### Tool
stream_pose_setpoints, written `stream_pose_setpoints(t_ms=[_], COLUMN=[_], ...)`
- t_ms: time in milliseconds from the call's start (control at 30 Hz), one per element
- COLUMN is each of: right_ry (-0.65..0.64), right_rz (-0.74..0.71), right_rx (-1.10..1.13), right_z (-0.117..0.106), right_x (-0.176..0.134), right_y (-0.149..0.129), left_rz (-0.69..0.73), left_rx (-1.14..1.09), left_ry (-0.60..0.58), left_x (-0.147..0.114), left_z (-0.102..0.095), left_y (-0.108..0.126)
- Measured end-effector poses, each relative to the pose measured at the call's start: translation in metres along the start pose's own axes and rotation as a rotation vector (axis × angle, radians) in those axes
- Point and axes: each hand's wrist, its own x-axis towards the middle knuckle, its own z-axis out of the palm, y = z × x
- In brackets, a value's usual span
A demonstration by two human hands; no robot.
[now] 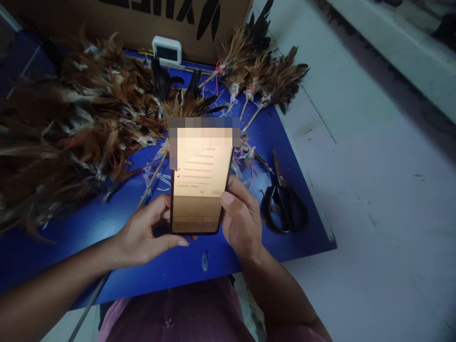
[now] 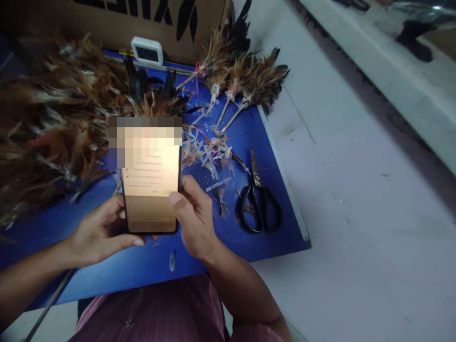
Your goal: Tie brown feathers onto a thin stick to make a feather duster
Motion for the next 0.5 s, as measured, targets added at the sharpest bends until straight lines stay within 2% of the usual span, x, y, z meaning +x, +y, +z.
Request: stream_pose_setpoints(t_ms=[167,333,500], right_ry=[-0.004,0.026,0.033], right_rz=[-0.028,-0.042,0.024], right_rx=[0.038,-0.011,-0.032], right_z=[0.0000,0.0002,0.0009], right_x=[0.0004,0.0015,0.0003], right_y=[0.0016,0.0008,0.0004], left_rz=[-0.009,-0.011,-0.025], left_rx=[0.061,0.068,0.066], left_ry=[0.048,0.007,-0.016], left_x=[-0.0001,-0.0026,-0.0044], left_z=[-0.0003,-0.0025,-0.0032], left_y=[0.0004,-0.0032,-0.0074])
